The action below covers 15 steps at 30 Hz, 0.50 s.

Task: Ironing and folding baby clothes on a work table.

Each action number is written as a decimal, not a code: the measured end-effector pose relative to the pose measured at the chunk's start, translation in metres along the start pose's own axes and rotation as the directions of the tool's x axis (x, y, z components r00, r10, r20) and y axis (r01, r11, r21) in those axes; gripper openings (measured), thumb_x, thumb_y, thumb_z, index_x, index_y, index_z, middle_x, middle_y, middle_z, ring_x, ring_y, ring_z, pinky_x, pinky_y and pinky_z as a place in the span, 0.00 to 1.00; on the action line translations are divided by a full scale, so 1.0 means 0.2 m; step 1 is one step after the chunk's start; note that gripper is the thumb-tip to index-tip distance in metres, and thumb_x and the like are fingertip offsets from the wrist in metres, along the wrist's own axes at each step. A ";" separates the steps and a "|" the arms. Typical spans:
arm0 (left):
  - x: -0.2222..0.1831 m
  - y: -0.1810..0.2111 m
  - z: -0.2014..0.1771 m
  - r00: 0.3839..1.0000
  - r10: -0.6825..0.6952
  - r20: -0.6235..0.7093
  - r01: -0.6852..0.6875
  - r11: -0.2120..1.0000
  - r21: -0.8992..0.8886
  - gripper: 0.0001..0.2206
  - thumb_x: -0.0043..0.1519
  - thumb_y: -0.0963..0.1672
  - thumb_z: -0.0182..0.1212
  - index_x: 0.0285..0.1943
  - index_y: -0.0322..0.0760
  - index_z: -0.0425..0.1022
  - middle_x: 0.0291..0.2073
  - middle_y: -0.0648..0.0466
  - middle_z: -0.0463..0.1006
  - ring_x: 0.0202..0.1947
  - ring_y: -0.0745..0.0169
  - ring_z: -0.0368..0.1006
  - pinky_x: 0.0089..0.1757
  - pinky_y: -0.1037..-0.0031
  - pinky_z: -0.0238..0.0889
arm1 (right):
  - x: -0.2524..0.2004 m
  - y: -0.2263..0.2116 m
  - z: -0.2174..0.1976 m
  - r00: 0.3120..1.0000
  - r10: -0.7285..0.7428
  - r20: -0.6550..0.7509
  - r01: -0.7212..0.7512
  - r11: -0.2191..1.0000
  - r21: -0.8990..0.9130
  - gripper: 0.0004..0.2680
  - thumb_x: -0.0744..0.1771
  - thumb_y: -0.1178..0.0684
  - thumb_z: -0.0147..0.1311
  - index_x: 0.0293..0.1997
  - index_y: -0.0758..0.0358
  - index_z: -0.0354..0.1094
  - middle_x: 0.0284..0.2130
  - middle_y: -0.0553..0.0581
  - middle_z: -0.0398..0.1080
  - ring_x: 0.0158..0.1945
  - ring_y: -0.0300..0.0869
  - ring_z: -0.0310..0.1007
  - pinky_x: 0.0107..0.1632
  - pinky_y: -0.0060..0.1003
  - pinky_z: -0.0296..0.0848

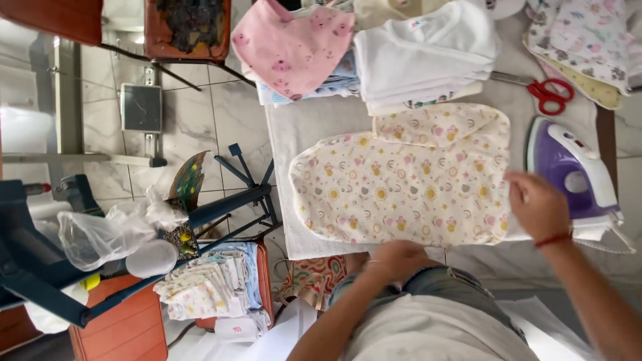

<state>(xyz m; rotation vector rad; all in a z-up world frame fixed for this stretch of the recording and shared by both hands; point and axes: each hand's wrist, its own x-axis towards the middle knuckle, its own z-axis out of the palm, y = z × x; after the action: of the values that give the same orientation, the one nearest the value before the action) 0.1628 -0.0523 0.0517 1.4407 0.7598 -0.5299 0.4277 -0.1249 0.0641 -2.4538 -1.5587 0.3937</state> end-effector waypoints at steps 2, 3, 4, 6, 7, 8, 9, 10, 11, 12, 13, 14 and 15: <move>-0.05 -0.28 -0.03 0.972 -0.169 -0.166 0.147 0.980 -0.137 0.09 0.52 0.43 0.50 0.38 0.47 0.74 0.38 0.59 0.75 0.40 0.64 0.68 0.42 0.72 0.59 | -0.20 -0.04 0.03 0.990 0.132 -0.049 -0.130 0.991 0.034 0.05 0.66 0.55 0.46 0.37 0.63 0.69 0.23 0.51 0.69 0.22 0.35 0.65 0.22 0.25 0.64; -0.08 -0.44 -0.04 0.874 -0.311 -0.374 0.208 0.934 -0.291 0.10 0.49 0.48 0.54 0.37 0.48 0.74 0.33 0.61 0.75 0.35 0.68 0.69 0.38 0.76 0.59 | -0.27 -0.12 0.01 0.863 0.497 0.092 -0.499 0.811 0.306 0.04 0.63 0.55 0.49 0.35 0.62 0.66 0.23 0.53 0.68 0.26 0.37 0.65 0.28 0.29 0.65; -0.10 -0.60 -0.05 0.712 -0.455 -0.535 0.218 0.867 -0.448 0.14 0.45 0.53 0.58 0.35 0.49 0.74 0.29 0.63 0.76 0.30 0.72 0.69 0.34 0.79 0.59 | -0.34 -0.21 -0.02 0.614 0.718 0.328 -0.763 0.433 0.480 0.05 0.60 0.55 0.51 0.33 0.62 0.63 0.23 0.54 0.67 0.29 0.39 0.65 0.34 0.33 0.67; -0.24 -0.42 -0.14 0.641 -0.588 -0.494 -0.015 0.633 -0.774 0.12 0.46 0.46 0.59 0.38 0.42 0.71 0.30 0.57 0.75 0.27 0.69 0.68 0.29 0.80 0.61 | -0.43 -0.11 0.17 0.522 0.702 0.484 -0.781 0.164 0.603 0.05 0.60 0.58 0.51 0.35 0.63 0.62 0.28 0.55 0.66 0.35 0.41 0.65 0.37 0.35 0.66; -0.32 -0.33 -0.17 0.604 -0.697 -0.387 -0.272 0.276 -0.922 0.13 0.47 0.38 0.61 0.41 0.35 0.68 0.31 0.51 0.74 0.24 0.66 0.67 0.25 0.81 0.63 | -0.51 -0.06 0.26 0.440 0.641 0.629 -0.749 -0.126 0.651 0.06 0.60 0.60 0.51 0.37 0.64 0.61 0.33 0.56 0.65 0.40 0.42 0.65 0.39 0.36 0.65; -0.32 -0.29 -0.16 0.604 -0.702 -0.378 -0.256 0.279 -0.926 0.13 0.47 0.38 0.61 0.41 0.35 0.68 0.31 0.51 0.74 0.24 0.66 0.67 0.25 0.81 0.63 | -0.51 -0.09 0.26 0.425 0.645 0.635 -0.753 -0.137 0.644 0.06 0.60 0.60 0.51 0.37 0.64 0.61 0.33 0.56 0.65 0.40 0.42 0.65 0.39 0.36 0.65; -0.30 -0.24 -0.17 0.574 -0.723 -0.384 -0.367 0.192 -0.910 0.19 0.46 0.38 0.61 0.46 0.36 0.64 0.33 0.53 0.71 0.31 0.66 0.66 0.30 0.80 0.62 | -0.48 -0.12 0.26 0.429 0.597 0.678 -0.731 -0.211 0.648 0.10 0.59 0.63 0.48 0.40 0.57 0.58 0.36 0.51 0.63 0.42 0.40 0.61 0.41 0.37 0.61; -0.29 -0.20 -0.19 0.545 -0.745 -0.385 -0.473 0.106 -0.875 0.24 0.45 0.38 0.61 0.52 0.37 0.60 0.36 0.54 0.69 0.37 0.66 0.65 0.36 0.78 0.60 | -0.45 -0.14 0.26 0.435 0.545 0.717 -0.708 -0.285 0.647 0.15 0.58 0.66 0.45 0.43 0.51 0.55 0.40 0.47 0.61 0.45 0.38 0.58 0.43 0.38 0.56; -0.27 -0.19 -0.19 0.542 -0.745 -0.389 -0.474 0.111 -0.874 0.24 0.45 0.38 0.61 0.52 0.37 0.60 0.36 0.54 0.69 0.37 0.66 0.65 0.36 0.78 0.60 | -0.43 -0.18 0.23 0.436 0.542 0.718 -0.706 -0.289 0.646 0.15 0.58 0.66 0.45 0.43 0.51 0.55 0.40 0.47 0.61 0.45 0.38 0.58 0.43 0.38 0.56; -0.25 -0.18 -0.19 0.516 -0.712 -0.477 -0.499 0.203 -0.842 0.20 0.46 0.39 0.62 0.45 0.38 0.60 0.33 0.55 0.69 0.35 0.68 0.65 0.34 0.78 0.61 | -0.41 -0.21 0.20 0.439 0.584 0.683 -0.744 -0.189 0.640 0.16 0.57 0.65 0.47 0.47 0.58 0.56 0.43 0.51 0.61 0.46 0.40 0.59 0.47 0.35 0.58; -0.23 -0.18 -0.19 0.493 -0.669 -0.556 -0.515 0.291 -0.806 0.16 0.46 0.41 0.63 0.39 0.39 0.61 0.31 0.56 0.69 0.33 0.69 0.65 0.33 0.79 0.62 | -0.40 -0.24 0.16 0.440 0.628 0.642 -0.778 -0.091 0.622 0.19 0.56 0.65 0.50 0.51 0.65 0.57 0.45 0.56 0.62 0.48 0.42 0.60 0.50 0.32 0.59; -0.22 -0.20 -0.20 0.496 -0.667 -0.555 -0.509 0.294 -0.809 0.16 0.46 0.41 0.63 0.39 0.39 0.61 0.31 0.56 0.69 0.33 0.69 0.65 0.33 0.79 0.62 | -0.42 -0.23 0.14 0.434 0.631 0.643 -0.778 -0.098 0.621 0.19 0.56 0.65 0.50 0.51 0.65 0.57 0.45 0.56 0.62 0.48 0.42 0.60 0.50 0.32 0.59; -0.21 -0.23 -0.21 0.488 -0.683 -0.543 -0.500 0.291 -0.816 0.15 0.46 0.41 0.62 0.39 0.36 0.64 0.33 0.52 0.71 0.34 0.64 0.67 0.33 0.76 0.65 | -0.44 -0.22 0.13 0.413 0.643 0.645 -0.866 0.060 0.496 0.17 0.56 0.58 0.54 0.48 0.65 0.62 0.43 0.57 0.65 0.47 0.43 0.63 0.49 0.34 0.61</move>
<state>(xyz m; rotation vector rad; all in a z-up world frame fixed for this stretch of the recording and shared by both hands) 0.0957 -0.0204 0.0530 0.2430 1.6740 0.7447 0.3464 -0.1855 0.0638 -2.1524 0.2774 1.2948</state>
